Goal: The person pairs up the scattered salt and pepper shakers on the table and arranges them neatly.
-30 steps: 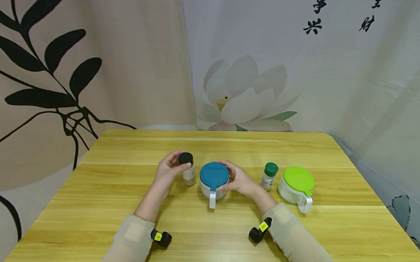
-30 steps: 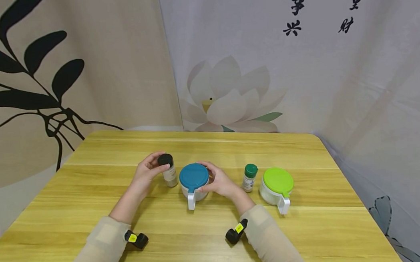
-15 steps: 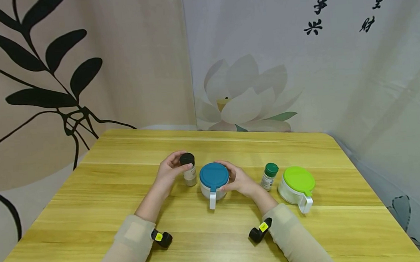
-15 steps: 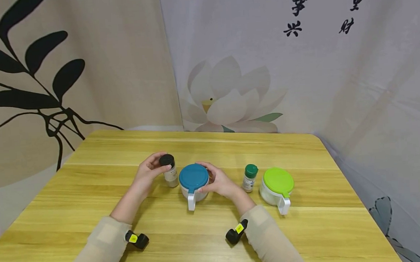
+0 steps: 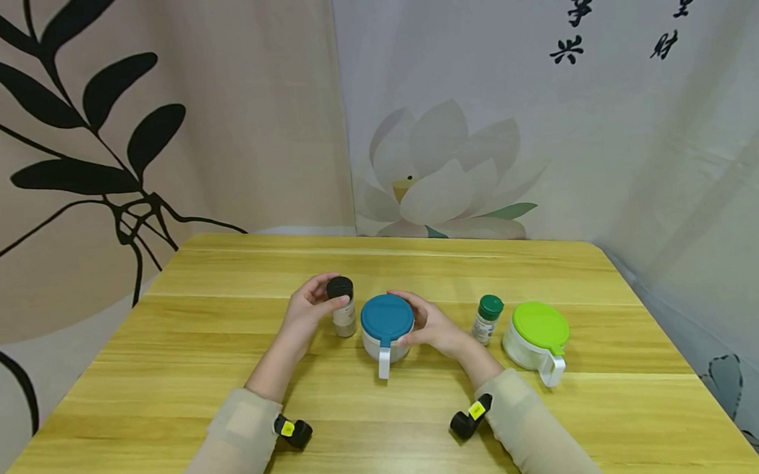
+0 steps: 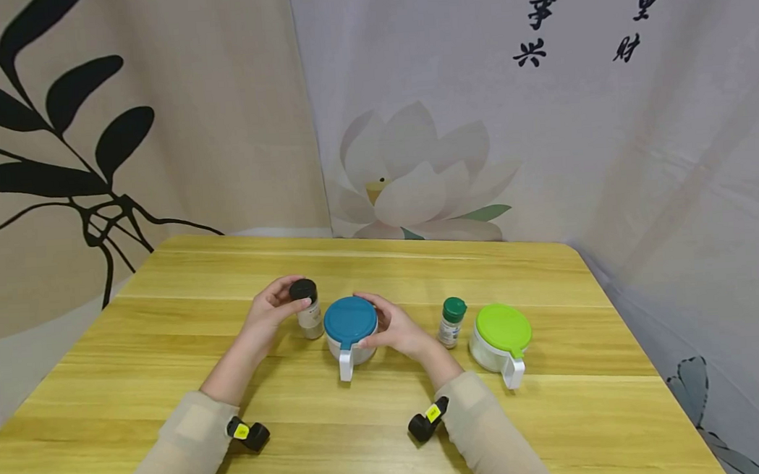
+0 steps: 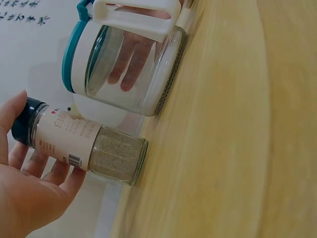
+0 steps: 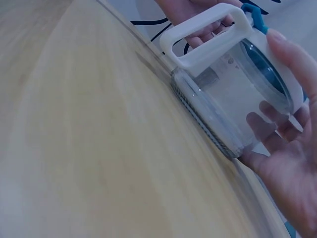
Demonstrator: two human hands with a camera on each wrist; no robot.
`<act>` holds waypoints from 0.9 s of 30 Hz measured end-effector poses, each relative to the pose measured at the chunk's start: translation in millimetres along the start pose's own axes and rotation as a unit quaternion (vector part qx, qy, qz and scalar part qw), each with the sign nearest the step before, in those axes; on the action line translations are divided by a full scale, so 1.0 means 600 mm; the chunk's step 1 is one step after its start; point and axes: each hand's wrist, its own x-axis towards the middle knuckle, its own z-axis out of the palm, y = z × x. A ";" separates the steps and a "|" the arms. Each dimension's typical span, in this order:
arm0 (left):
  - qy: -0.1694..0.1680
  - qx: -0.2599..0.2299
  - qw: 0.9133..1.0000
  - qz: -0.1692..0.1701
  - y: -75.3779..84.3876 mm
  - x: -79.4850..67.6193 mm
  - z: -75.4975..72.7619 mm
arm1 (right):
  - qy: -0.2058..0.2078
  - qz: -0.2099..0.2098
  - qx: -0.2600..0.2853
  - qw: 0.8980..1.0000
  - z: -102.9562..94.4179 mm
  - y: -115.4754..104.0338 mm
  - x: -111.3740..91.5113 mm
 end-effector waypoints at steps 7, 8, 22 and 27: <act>0.002 0.015 1.000 0.001 -0.003 0.001 0.002 | -0.005 -0.002 0.007 1.000 -0.001 0.002 0.000; 0.002 0.014 1.000 0.001 -0.003 0.001 0.003 | -0.006 -0.001 0.009 1.000 -0.002 0.002 0.000; -0.002 0.021 1.000 0.007 -0.003 0.001 0.003 | -0.012 -0.006 0.022 1.000 -0.003 0.003 -0.001; -0.007 0.019 1.000 0.011 -0.002 0.000 0.003 | -0.011 -0.003 0.025 1.000 -0.002 0.000 -0.002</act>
